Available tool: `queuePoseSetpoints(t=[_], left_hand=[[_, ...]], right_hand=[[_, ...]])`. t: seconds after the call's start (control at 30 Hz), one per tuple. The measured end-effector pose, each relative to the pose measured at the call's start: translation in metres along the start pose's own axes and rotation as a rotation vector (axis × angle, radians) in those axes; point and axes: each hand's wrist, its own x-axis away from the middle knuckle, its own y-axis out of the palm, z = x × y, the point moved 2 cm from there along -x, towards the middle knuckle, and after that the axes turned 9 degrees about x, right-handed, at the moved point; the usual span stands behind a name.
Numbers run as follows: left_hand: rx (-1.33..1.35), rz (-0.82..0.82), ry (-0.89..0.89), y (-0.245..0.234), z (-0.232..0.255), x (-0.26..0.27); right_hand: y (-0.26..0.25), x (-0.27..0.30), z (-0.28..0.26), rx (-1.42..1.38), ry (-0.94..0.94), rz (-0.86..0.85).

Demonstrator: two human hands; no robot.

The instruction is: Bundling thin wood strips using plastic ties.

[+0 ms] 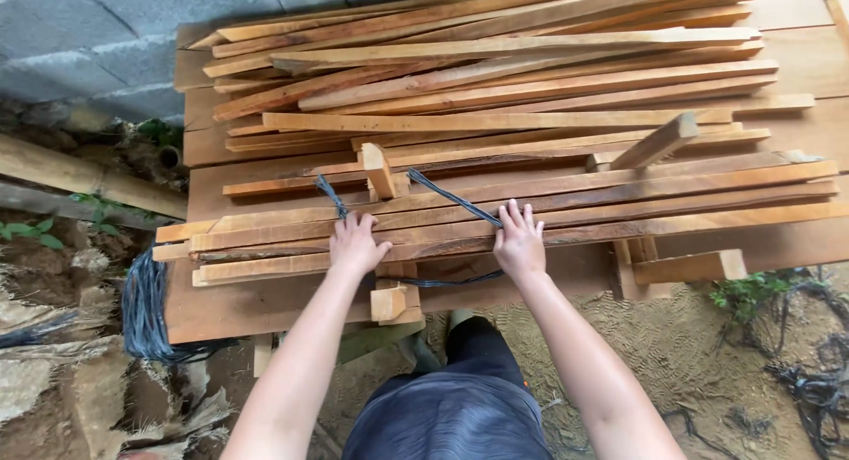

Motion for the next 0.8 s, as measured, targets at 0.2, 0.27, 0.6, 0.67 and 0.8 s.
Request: queuePoseSetpoints(t=[0.2, 0.27, 0.6, 0.67, 0.8], left_hand=[[-0.034, -0.301, -0.179, -0.019, 0.012, -0.04], [-0.023, -0.469, -0.116, -0.004, 0.02, -0.066], [-0.174, -0.293, 0.323, 0.082, 0.271, -0.041], [-0.218, -0.325, 0.343, 0.094, 0.302, -0.025], [-0.357, -0.38, 0.289, 0.108, 0.336, 0.003]], right_hand=[[-0.004, -0.003, 0.012, -0.044, -0.069, -0.049], [-0.02, -0.002, 0.008, -0.04, -0.095, -0.084], [-0.026, -0.03, 0.128, -0.255, -0.162, 0.012], [-0.044, -0.028, 0.151, -0.168, -0.155, 0.027], [-0.052, -0.018, 0.181, -0.182, -0.275, 0.052]])
